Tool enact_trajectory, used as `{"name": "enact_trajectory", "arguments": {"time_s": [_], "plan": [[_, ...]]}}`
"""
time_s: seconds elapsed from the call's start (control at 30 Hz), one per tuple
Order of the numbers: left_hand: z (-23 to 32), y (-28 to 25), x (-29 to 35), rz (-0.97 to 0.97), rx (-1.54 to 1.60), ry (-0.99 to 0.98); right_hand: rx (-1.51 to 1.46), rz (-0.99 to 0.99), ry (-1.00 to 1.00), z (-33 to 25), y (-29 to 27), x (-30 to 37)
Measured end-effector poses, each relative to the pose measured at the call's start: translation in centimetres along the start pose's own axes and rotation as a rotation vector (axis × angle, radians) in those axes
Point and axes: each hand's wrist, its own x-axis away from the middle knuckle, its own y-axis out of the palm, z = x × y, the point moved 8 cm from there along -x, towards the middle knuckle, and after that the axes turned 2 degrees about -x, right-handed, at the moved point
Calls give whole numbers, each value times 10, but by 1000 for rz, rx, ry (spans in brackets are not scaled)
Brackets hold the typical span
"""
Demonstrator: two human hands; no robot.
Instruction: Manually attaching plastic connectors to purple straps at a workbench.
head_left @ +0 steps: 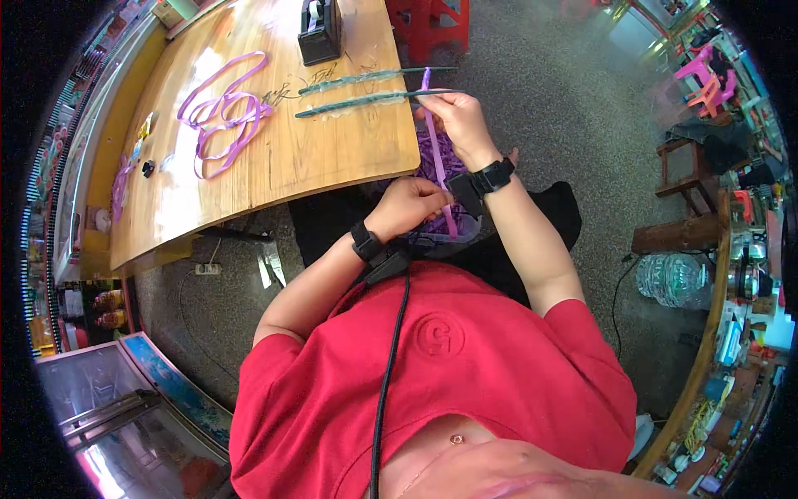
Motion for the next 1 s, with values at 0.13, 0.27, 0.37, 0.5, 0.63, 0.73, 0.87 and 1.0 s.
{"name": "enact_trajectory", "arguments": {"time_s": [0.13, 0.27, 0.37, 0.5, 0.63, 0.73, 0.87, 1.0], "plan": [[0, 2, 0, -22, 27, 16, -9, 15, -21, -1, 1, -1], [9, 1, 6, -6, 35, 47, 45, 6, -28, -3, 1, 2], [32, 8, 22, -177, -70, 194, 50, 48, 37, -3, -5, 7], [86, 19, 58, -385, -176, 443, 64, -3, 85, -1, -7, 20], [114, 24, 84, -486, -187, 559, 101, -22, 127, -14, -7, 31], [135, 16, 96, -470, -205, 630, 273, -4, 61, -39, -10, 44], [160, 3, 104, -433, -196, 706, 519, -70, -330, -82, -3, 78], [189, -18, 103, -361, -134, 768, 869, -374, -851, -128, 35, 102]]}}
